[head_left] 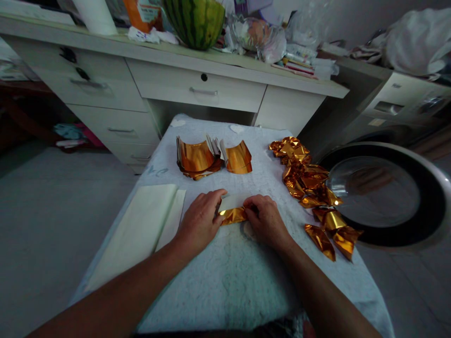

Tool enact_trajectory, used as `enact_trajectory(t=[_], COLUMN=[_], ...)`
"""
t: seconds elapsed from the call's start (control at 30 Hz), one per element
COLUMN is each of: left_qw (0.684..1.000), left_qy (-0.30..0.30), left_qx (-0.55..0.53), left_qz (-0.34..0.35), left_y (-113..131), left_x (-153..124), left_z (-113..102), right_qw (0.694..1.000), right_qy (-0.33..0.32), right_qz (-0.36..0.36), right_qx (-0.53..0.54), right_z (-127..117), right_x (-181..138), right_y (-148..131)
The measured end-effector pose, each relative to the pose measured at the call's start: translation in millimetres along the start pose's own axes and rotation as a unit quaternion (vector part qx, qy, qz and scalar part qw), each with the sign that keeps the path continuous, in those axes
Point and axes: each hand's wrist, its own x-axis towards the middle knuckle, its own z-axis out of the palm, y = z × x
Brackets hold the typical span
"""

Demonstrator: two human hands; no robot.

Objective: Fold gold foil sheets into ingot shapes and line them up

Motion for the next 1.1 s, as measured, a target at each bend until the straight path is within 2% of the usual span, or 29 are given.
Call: enact_trajectory(t=[0.3,0.9,1.1], left_qw=[0.999,0.999,0.999], left_qy=[-0.002,-0.022,0.009], left_qx=[-0.011,0.015,0.045], left_qz=[-0.042,-0.044,-0.022], left_y=[-5,0,7], left_x=[-2,-2,-4], left_z=[3,-1,-4], right_qw=[1.000,1.000,0.999], right_qy=[-0.003,-0.003,0.010], right_qz=[0.005,0.013,0.023], right_qx=[-0.001,0.006,0.023], right_z=[0,1,2], right_x=[0,0,0], right_y=[-1,-1,0])
